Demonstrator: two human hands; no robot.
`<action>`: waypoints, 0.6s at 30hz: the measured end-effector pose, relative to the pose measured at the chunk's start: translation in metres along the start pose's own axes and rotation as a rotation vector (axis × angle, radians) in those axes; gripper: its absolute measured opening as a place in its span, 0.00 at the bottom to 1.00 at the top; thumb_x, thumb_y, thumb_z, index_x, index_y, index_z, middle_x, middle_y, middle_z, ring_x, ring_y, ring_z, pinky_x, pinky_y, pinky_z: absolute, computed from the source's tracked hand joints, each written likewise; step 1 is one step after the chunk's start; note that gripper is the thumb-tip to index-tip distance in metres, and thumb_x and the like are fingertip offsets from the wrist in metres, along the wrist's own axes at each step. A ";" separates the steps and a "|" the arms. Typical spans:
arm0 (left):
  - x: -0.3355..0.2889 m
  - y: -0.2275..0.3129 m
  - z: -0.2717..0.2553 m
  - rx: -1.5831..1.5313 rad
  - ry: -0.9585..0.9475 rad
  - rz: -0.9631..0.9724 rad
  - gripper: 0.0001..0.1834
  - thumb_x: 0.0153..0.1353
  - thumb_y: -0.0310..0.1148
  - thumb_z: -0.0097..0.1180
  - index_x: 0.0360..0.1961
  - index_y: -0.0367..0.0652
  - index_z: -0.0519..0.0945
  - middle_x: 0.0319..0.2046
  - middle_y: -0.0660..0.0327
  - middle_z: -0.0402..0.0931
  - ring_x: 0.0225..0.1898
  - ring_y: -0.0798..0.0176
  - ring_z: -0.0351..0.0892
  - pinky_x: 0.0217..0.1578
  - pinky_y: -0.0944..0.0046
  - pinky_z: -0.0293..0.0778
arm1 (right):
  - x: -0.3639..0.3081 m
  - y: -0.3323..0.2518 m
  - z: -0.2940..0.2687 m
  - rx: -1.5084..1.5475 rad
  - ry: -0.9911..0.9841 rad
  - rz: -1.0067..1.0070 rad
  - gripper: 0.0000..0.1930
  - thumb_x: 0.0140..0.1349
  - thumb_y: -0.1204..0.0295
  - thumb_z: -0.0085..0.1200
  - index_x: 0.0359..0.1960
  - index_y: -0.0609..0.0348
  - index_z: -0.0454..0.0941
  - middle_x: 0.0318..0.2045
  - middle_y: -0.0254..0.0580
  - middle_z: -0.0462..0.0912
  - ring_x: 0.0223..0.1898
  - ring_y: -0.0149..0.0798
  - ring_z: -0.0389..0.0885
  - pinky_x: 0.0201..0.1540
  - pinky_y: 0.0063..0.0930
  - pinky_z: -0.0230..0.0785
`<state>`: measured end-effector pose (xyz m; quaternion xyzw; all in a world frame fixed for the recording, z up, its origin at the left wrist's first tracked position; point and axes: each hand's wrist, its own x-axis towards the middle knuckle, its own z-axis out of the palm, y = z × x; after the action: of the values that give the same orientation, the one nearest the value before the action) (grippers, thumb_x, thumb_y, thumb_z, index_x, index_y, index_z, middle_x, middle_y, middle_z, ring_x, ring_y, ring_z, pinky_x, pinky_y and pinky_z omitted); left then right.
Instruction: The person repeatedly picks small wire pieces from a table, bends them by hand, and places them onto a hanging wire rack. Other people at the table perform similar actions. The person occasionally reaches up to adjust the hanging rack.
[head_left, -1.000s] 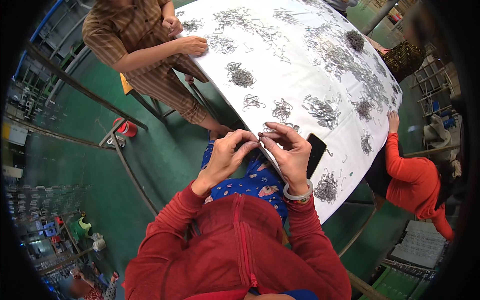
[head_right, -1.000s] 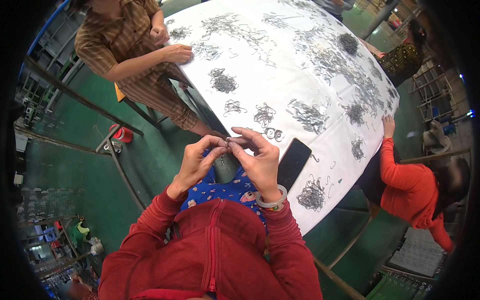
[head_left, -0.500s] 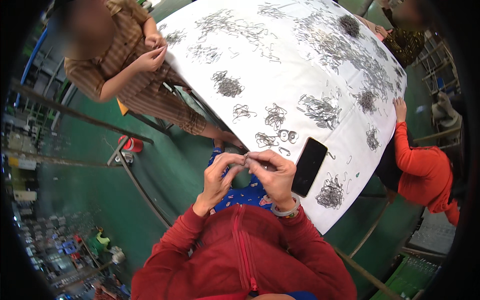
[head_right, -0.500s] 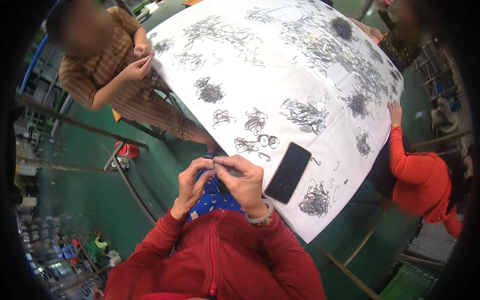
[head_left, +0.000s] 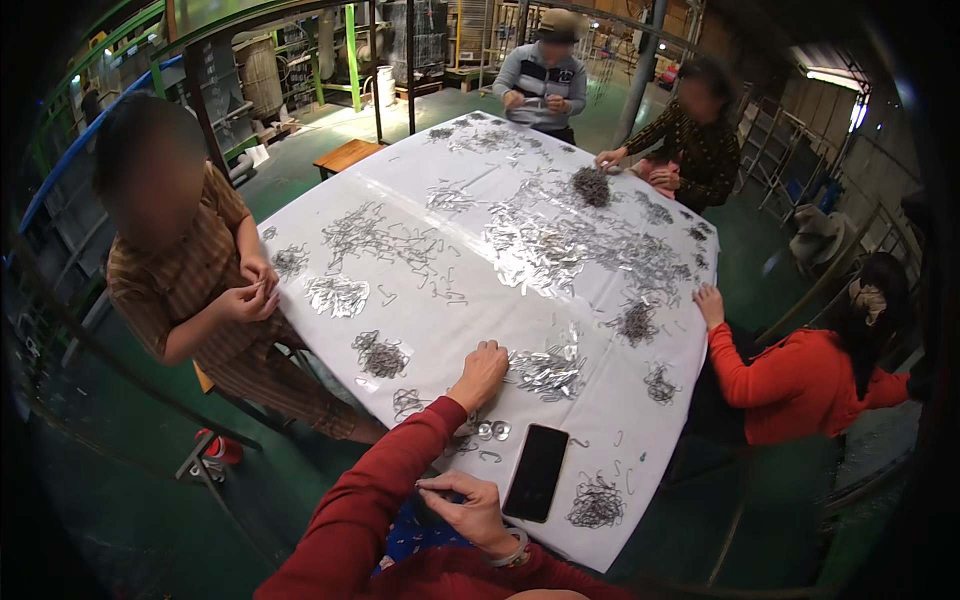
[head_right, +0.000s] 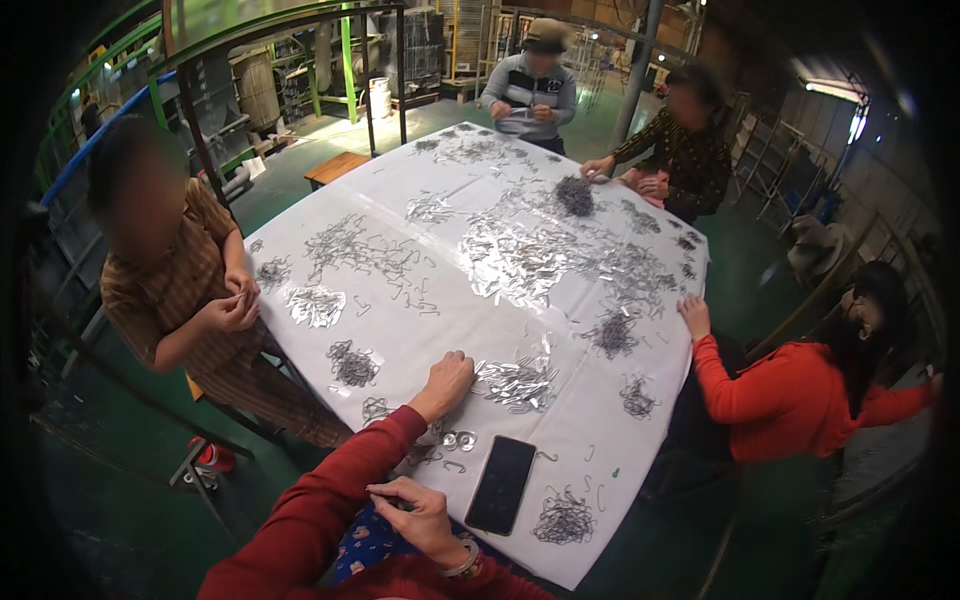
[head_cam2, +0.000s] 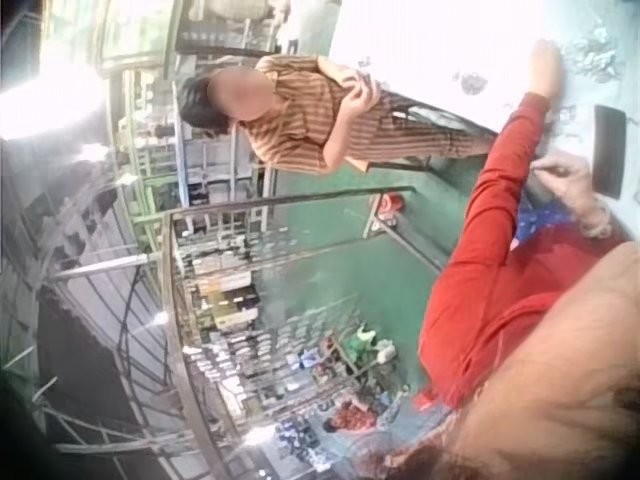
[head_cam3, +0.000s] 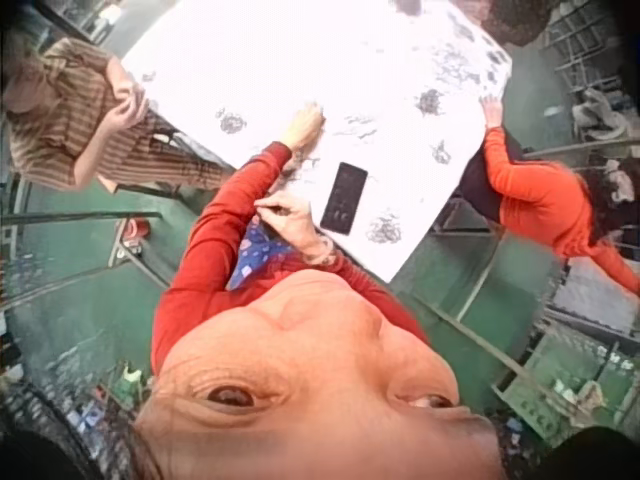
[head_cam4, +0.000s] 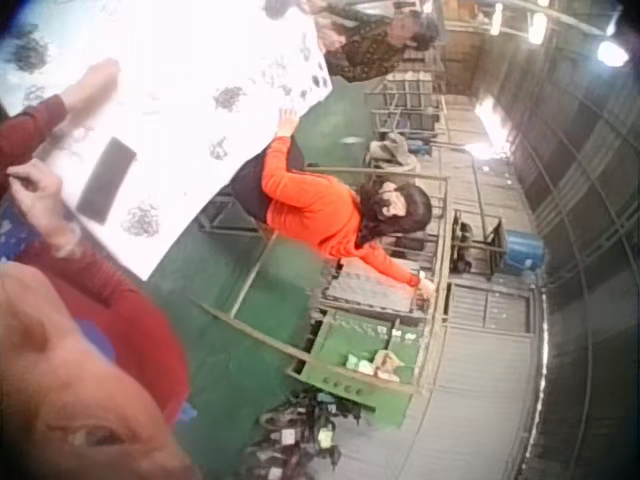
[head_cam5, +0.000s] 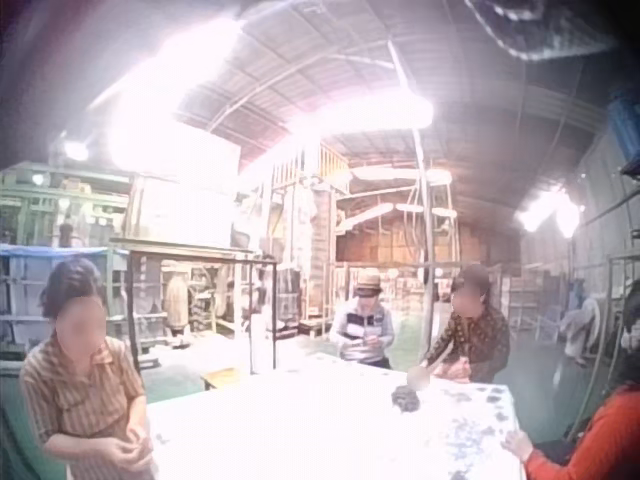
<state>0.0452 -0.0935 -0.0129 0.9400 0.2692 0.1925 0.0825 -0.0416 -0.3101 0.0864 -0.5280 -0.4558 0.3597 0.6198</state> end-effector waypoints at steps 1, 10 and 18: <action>0.001 0.001 0.010 0.022 0.037 0.050 0.06 0.57 0.27 0.52 0.31 0.36 0.79 0.34 0.51 0.76 0.40 0.50 0.78 0.36 0.55 0.78 | 0.000 0.002 -0.002 -0.017 -0.001 -0.014 0.08 0.54 0.83 0.63 0.36 0.63 0.86 0.29 0.38 0.85 0.29 0.25 0.79 0.34 0.18 0.70; -0.022 -0.023 -0.034 -0.382 0.224 -0.016 0.06 0.60 0.26 0.53 0.37 0.36 0.75 0.34 0.46 0.75 0.39 0.42 0.75 0.39 0.49 0.73 | 0.002 -0.014 0.005 -0.047 -0.026 0.038 0.08 0.54 0.83 0.62 0.36 0.63 0.85 0.32 0.38 0.85 0.36 0.28 0.82 0.43 0.21 0.73; -0.157 0.007 -0.179 -0.884 0.385 -0.110 0.08 0.62 0.29 0.61 0.39 0.36 0.81 0.28 0.63 0.82 0.30 0.73 0.79 0.31 0.71 0.76 | 0.008 -0.006 0.009 0.046 0.070 0.132 0.07 0.57 0.81 0.61 0.38 0.65 0.85 0.32 0.36 0.85 0.34 0.25 0.81 0.40 0.19 0.74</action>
<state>-0.1468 -0.1747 0.1027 0.7468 0.2214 0.4541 0.4326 -0.0478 -0.3012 0.0935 -0.5548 -0.3898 0.3913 0.6223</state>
